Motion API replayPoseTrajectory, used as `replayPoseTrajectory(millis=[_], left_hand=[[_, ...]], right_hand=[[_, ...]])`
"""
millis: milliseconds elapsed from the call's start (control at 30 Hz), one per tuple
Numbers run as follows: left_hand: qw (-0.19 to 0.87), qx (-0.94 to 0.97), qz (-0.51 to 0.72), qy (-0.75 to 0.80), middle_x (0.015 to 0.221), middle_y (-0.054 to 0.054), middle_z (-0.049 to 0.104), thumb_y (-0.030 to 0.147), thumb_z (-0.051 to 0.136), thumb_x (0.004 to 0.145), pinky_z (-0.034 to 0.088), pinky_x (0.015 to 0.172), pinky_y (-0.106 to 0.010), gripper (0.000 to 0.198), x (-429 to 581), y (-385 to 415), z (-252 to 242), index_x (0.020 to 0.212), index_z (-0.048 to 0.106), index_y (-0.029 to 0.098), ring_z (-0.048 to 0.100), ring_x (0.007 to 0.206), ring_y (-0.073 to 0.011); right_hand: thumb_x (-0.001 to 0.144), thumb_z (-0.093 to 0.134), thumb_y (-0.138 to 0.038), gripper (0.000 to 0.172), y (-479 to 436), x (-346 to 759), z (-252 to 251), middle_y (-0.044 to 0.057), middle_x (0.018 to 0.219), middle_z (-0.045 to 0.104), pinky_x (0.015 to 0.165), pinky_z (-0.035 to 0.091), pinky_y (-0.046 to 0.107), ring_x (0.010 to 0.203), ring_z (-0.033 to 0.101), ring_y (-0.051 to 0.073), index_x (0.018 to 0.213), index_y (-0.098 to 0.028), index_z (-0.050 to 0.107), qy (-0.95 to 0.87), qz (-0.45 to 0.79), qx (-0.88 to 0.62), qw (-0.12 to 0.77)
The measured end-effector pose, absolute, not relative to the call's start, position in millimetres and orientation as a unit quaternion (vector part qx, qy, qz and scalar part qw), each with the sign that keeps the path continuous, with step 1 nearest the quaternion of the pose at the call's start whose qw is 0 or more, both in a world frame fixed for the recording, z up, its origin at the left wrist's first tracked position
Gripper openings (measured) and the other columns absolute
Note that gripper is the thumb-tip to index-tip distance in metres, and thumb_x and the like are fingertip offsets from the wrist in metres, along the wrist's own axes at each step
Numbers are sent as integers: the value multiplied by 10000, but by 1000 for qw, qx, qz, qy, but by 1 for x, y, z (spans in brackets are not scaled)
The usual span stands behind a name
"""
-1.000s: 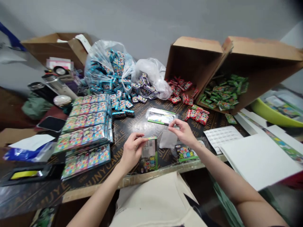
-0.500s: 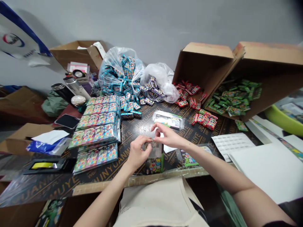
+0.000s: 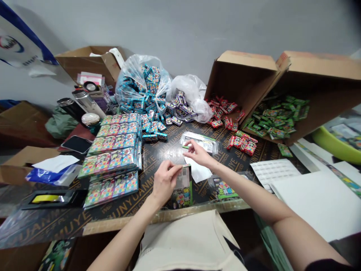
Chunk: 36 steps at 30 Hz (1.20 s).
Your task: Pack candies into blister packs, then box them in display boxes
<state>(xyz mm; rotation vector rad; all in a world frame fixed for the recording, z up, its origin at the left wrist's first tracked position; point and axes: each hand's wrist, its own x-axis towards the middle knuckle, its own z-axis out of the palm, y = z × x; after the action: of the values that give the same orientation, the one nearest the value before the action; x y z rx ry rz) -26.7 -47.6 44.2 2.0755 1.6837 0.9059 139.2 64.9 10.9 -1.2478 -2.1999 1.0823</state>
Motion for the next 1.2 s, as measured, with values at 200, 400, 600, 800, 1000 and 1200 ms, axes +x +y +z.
replayPoseTrajectory(millis=[200, 400, 600, 800, 1000, 1200], left_hand=[[118, 709, 228, 657, 824, -53, 509, 311, 454, 845, 431, 712, -300, 245, -56, -45, 39, 979, 602, 168, 512, 781, -178], [43, 707, 143, 691, 1033, -128, 533, 364, 535, 781, 395, 854, -430, 330, -77, -41, 28, 1032, 583, 155, 490, 974, -276], [243, 675, 228, 658, 1119, -135, 568, 385, 552, 771, 401, 892, -392, 441, -32, -23, -5, 1140, 522, 146, 520, 1031, -245], [360, 585, 256, 680, 1030, -147, 607, 262, 669, 638, 423, 803, -375, 749, 22, -5, -47, 1296, 348, 106, 580, 891, -238], [429, 552, 275, 660, 662, -17, 612, 260, 549, 702, 385, 563, -232, 212, 14, 8, -37, 816, 645, 108, 533, 602, -141], [447, 618, 227, 605, 483, 40, 483, 286, 585, 660, 250, 493, -218, 176, 7, 16, -18, 583, 631, 134, 414, 515, -103]], right_hand=[[612, 737, -307, 496, 83, 150, -60, 98, 1037, 536, 802, 290, 367, 1026, 413, 274, 1069, -221, 564, -827, 297, -473, 65], [593, 730, -249, 173, 96, 150, -81, 22, 686, 579, 717, 325, 295, 764, 507, 181, 663, -146, 610, -811, 346, -470, 49], [591, 718, -222, 299, 96, 161, -80, -5, 752, 592, 651, 349, 223, 697, 509, 117, 855, -156, 594, -794, 395, -451, 99], [635, 671, -254, 172, 82, 165, -78, -45, 525, 509, 549, 351, 212, 514, 460, 89, 608, -129, 555, -765, 443, -451, 125], [766, 554, -308, 256, 71, 194, -41, 38, 850, 573, 662, 413, 266, 712, 513, 132, 962, -144, 551, -734, 415, -474, 255], [770, 583, -245, 98, 66, 207, -9, 52, 829, 569, 755, 383, 316, 810, 508, 169, 811, -170, 631, -814, 368, -368, 258]])
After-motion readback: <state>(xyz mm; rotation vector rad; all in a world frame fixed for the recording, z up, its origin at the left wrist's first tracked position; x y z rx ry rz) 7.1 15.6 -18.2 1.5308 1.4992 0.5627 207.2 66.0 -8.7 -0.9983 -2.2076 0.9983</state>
